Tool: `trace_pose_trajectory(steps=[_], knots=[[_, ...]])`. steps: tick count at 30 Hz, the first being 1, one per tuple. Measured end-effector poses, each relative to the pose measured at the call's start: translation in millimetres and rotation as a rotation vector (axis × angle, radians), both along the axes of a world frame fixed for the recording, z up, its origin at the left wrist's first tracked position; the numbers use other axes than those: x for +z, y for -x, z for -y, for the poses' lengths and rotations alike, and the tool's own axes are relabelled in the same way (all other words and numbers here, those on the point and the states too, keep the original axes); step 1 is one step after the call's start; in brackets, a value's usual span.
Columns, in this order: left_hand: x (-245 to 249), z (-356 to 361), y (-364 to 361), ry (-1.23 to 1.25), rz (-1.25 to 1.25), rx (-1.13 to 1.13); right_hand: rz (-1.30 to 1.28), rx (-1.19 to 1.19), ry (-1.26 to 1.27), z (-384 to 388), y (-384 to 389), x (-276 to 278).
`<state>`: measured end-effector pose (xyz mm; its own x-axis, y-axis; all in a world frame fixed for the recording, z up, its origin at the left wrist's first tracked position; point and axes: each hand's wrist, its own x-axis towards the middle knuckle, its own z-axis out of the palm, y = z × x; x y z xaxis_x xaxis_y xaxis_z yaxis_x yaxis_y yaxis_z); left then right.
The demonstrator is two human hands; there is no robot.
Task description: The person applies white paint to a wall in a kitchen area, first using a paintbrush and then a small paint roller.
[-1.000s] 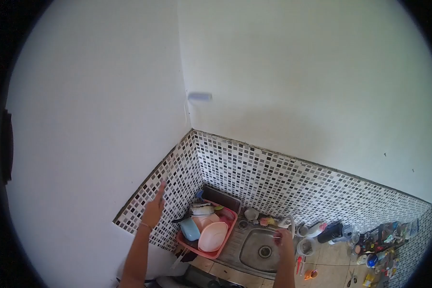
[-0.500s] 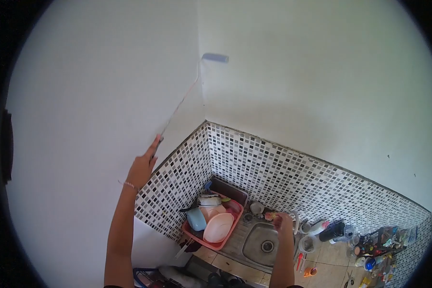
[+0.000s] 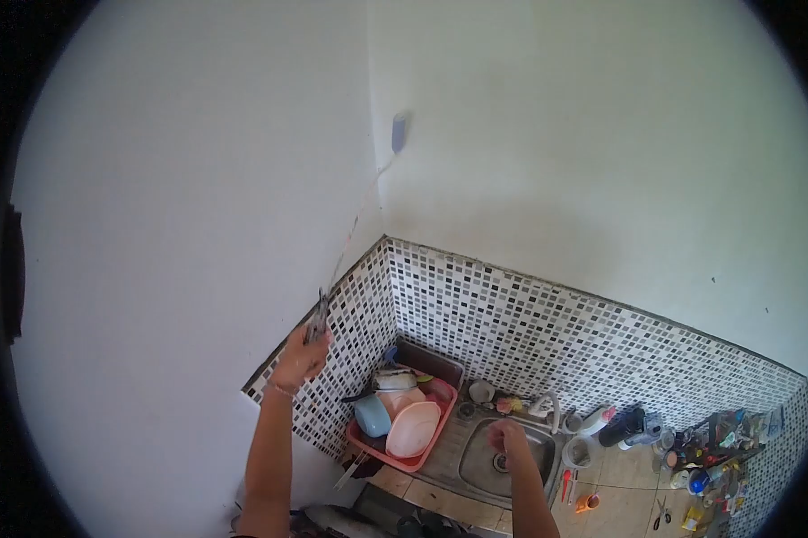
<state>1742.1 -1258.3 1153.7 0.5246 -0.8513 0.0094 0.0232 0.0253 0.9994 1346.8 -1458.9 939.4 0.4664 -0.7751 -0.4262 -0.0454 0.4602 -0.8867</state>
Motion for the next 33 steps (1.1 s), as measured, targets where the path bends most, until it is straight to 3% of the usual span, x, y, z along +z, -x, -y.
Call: trace_pose_trajectory(steps=[3,8,9,11,15,16,19,20,24,28,33], knots=[[-42,-3,11,0.078,-0.357,-0.182,-0.083,-0.023,0.006,-9,24,-8],[-133,38,53,0.052,-0.301,-0.246,-0.204,-0.01,-0.004,-18,30,-6],[-142,48,63,0.101,-0.437,-0.336,-0.204,-0.007,0.019,-20,30,-6],[-153,61,79,0.197,-0.713,-0.506,-0.202,0.004,0.058,-23,24,-1],[-131,69,92,0.215,-0.798,-0.542,-0.108,0.03,0.174,-12,8,-6],[-132,73,88,0.284,-0.715,-0.611,-0.114,0.079,0.217,-9,5,0],[-131,80,82,0.321,-0.836,-0.687,-0.085,0.201,0.339,9,-8,20],[-135,85,82,0.391,-0.807,-0.737,-0.05,0.223,0.37,14,-11,23],[-108,87,95,0.388,-0.639,-0.534,-0.035,0.222,0.378,33,-25,24],[-95,83,99,-0.032,-0.166,-0.239,0.024,0.251,0.333,22,-26,25],[-128,54,90,-0.225,-0.173,-0.132,-0.064,0.357,0.264,12,-23,0]])
